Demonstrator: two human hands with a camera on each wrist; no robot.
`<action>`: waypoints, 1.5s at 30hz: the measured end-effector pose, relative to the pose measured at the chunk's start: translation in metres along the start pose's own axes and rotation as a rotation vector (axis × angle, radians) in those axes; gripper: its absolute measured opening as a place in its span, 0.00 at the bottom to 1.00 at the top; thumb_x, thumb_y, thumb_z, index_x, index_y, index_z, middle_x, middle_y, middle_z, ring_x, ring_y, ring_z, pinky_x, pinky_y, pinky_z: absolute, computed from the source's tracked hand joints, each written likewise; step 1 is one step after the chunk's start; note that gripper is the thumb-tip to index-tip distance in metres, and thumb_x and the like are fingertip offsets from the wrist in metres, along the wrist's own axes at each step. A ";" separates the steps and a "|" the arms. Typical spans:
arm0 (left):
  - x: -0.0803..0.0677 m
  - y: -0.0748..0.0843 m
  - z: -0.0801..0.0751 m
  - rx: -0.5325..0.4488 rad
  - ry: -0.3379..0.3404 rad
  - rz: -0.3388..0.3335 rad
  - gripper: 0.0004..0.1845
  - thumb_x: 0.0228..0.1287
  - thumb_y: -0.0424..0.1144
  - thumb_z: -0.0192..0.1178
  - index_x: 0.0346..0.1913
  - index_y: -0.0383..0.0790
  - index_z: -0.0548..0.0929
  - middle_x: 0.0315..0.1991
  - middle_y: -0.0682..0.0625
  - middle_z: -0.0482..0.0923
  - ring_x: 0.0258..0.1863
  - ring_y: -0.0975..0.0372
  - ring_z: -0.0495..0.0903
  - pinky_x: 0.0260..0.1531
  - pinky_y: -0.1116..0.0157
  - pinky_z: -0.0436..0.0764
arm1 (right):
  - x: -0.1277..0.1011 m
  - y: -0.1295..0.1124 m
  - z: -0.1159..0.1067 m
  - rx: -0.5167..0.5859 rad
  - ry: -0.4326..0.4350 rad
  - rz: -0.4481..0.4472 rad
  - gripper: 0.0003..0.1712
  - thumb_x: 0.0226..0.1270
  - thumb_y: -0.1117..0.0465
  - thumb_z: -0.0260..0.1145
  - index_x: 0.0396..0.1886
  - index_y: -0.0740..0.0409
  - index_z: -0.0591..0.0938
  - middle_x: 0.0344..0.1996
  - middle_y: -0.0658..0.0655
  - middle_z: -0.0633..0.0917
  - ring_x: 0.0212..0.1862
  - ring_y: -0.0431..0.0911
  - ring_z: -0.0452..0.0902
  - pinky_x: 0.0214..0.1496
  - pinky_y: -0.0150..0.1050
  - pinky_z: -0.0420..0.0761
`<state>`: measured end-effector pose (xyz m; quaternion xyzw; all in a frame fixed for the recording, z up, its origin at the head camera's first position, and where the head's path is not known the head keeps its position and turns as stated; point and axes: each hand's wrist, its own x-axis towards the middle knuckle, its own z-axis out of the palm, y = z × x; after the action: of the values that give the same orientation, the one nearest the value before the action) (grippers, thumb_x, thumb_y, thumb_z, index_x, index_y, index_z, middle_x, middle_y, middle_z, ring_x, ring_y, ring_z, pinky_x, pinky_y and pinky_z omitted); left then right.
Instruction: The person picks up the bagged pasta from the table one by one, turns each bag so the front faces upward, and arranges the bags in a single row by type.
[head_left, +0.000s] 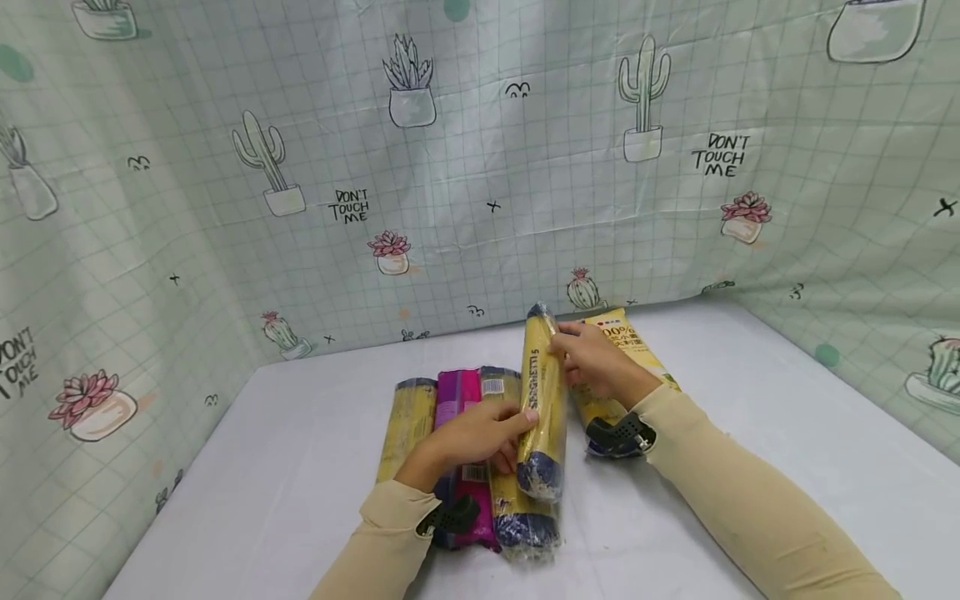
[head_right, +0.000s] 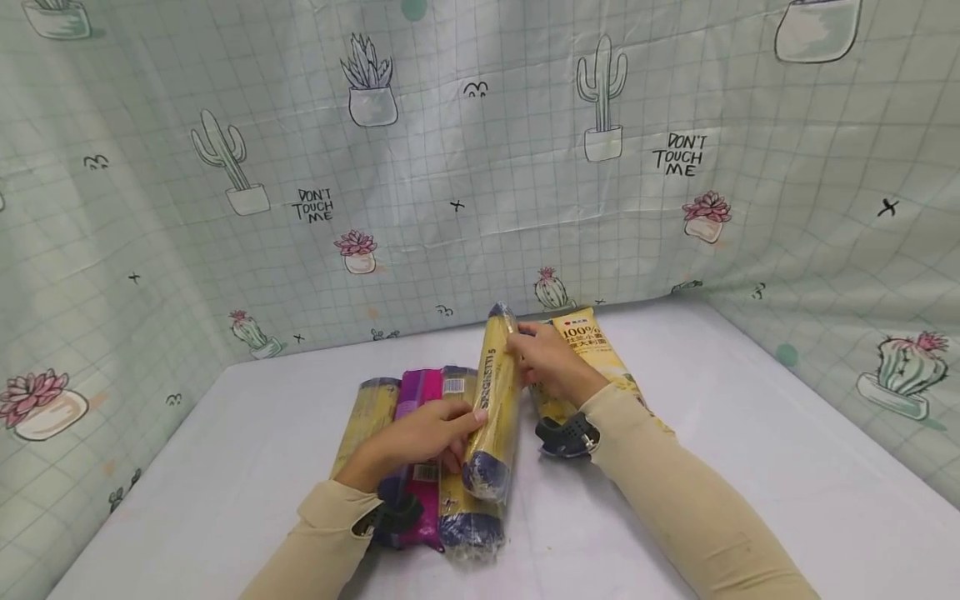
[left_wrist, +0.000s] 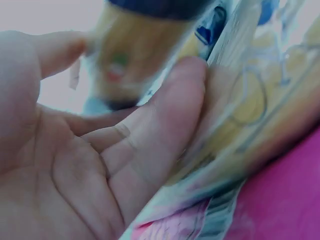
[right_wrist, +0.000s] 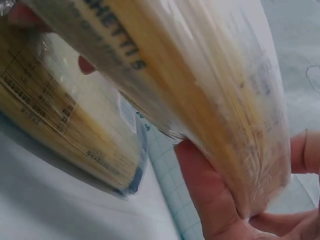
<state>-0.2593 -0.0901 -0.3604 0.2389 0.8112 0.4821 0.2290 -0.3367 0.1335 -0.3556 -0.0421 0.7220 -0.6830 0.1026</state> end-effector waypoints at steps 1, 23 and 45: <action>0.000 0.000 0.000 -0.046 0.007 -0.008 0.21 0.79 0.50 0.50 0.52 0.33 0.78 0.32 0.42 0.83 0.29 0.53 0.85 0.31 0.57 0.86 | 0.000 -0.001 0.000 0.016 0.012 0.001 0.40 0.70 0.62 0.55 0.80 0.62 0.54 0.60 0.71 0.75 0.46 0.54 0.83 0.38 0.40 0.85; 0.004 -0.003 0.003 -0.614 -0.036 -0.042 0.25 0.73 0.46 0.53 0.64 0.31 0.70 0.37 0.47 0.86 0.33 0.60 0.87 0.33 0.62 0.86 | 0.001 0.003 -0.001 0.295 0.018 -0.004 0.35 0.69 0.68 0.47 0.76 0.67 0.55 0.65 0.69 0.66 0.47 0.51 0.77 0.36 0.37 0.81; 0.009 -0.001 0.013 -0.488 0.159 -0.048 0.19 0.69 0.40 0.63 0.53 0.29 0.73 0.38 0.42 0.85 0.34 0.57 0.86 0.37 0.58 0.86 | 0.000 0.001 -0.001 0.345 -0.094 -0.011 0.39 0.71 0.64 0.46 0.79 0.66 0.49 0.70 0.70 0.64 0.59 0.53 0.74 0.49 0.40 0.82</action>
<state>-0.2586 -0.0767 -0.3679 0.1187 0.6918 0.6752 0.2268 -0.3367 0.1345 -0.3569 -0.0595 0.5881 -0.7947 0.1381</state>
